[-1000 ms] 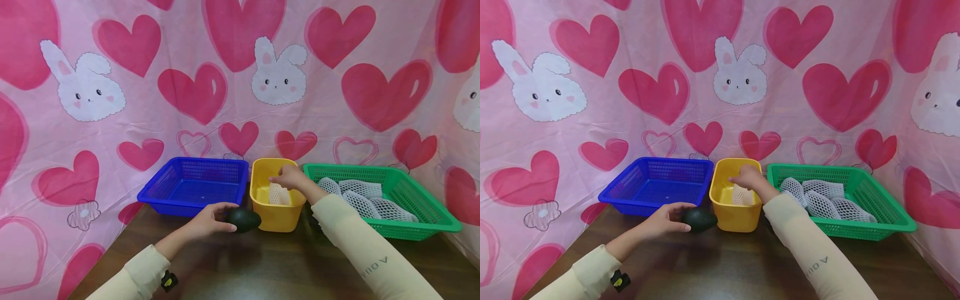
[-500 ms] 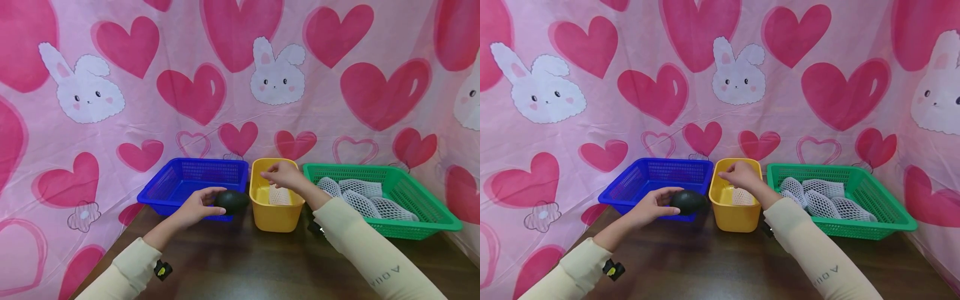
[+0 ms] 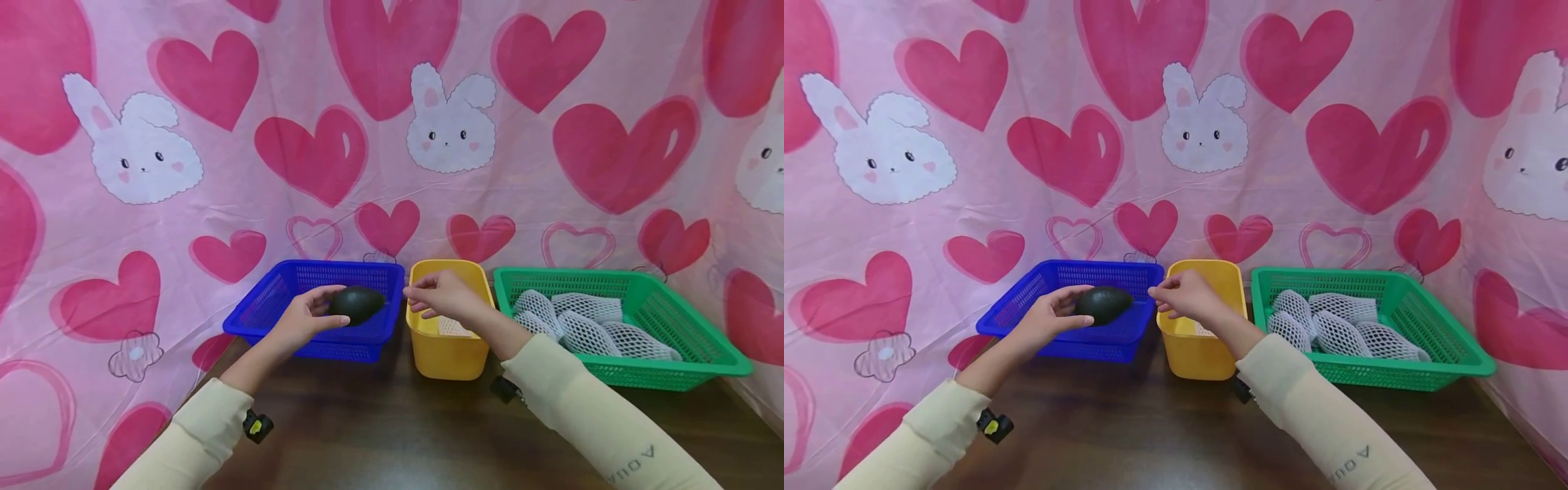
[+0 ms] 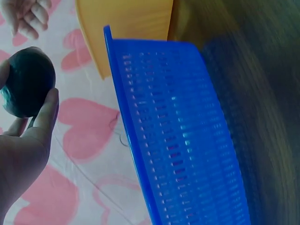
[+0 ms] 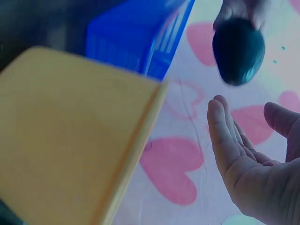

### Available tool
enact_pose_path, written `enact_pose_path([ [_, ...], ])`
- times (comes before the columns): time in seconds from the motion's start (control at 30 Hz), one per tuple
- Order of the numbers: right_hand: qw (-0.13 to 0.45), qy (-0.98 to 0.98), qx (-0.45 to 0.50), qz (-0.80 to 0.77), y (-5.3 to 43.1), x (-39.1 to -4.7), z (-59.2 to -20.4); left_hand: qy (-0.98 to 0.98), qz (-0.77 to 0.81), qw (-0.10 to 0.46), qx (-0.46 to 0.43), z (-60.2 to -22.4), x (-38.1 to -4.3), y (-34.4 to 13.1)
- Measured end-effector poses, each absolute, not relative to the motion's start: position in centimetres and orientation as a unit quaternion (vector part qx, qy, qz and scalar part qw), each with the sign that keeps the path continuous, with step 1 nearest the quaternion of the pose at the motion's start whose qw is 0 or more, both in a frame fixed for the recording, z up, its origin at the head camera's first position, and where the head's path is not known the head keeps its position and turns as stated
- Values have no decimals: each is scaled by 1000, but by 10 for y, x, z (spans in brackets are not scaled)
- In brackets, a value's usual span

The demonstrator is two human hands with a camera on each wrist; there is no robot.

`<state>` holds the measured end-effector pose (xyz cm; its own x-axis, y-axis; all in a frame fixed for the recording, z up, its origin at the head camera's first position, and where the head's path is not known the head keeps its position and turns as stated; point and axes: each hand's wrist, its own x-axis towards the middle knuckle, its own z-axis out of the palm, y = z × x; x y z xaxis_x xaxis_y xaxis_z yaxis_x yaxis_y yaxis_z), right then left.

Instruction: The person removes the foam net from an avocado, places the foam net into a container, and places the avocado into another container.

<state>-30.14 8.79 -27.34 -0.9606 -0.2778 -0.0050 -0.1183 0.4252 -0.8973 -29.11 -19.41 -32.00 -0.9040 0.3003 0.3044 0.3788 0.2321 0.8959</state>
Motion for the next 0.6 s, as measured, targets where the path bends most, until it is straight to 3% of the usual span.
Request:
enact_pose_path([
  [0.6,92,843,-138,-512,50,-275,-327,-807,-566,87,-143,-335,-314,-223],
])
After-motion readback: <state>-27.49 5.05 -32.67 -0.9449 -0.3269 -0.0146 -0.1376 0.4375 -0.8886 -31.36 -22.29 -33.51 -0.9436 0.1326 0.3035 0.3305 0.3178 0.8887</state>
